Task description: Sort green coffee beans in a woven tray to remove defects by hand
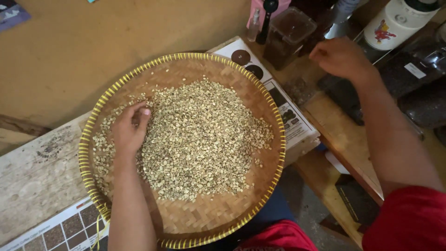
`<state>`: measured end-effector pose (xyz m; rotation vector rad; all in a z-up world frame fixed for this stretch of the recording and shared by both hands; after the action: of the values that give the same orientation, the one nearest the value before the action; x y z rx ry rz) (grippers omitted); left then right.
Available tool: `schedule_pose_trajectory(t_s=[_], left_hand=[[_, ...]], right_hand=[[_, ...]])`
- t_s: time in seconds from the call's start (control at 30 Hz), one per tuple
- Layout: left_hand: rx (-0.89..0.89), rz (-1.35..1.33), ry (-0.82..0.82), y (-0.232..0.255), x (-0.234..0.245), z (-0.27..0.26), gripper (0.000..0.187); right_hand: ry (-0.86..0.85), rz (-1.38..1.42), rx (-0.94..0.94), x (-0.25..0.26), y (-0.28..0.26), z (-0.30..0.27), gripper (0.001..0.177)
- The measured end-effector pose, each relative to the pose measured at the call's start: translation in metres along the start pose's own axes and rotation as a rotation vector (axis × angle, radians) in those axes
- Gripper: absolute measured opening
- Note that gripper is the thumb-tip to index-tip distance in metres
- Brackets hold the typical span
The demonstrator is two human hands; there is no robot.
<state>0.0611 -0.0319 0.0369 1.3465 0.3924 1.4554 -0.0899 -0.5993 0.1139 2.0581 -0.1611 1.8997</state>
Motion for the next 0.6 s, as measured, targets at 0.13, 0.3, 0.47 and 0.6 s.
schedule_pose_trajectory(t_s=[0.13,0.3,0.47,0.6], left_hand=[[0.031,-0.015,0.002,-0.003,-0.001,0.001,0.036],[-0.176,0.022,0.136,-0.012,0.007,-0.003,0.025],[-0.014,0.096,0.112,-0.016,0.016,-0.006,0.029],[-0.056,0.077,0.137,-0.017,0.02,-0.004,0.031]], right_hand=[[0.21,0.063,0.007,0.012,-0.05,-0.029,0.024],[-0.284,1.373,0.358,-0.155,-0.189,-0.064,0.042],[0.211,0.628,1.169,-0.022,-0.375,-0.218,0.052],[0.258,0.228,1.502,0.006,-0.45,-0.289,0.074]])
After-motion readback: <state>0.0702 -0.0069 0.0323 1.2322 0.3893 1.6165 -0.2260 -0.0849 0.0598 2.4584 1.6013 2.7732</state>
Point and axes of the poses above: each hand's wrist, its own z-axis towards the middle knuckle, its own x-axis out of the back of the hand, y = z × x, the point moved 8 cm from there along z, towards the middle knuckle, and after that the axes turned 15 degrees about -z, right-handed, at the moved point
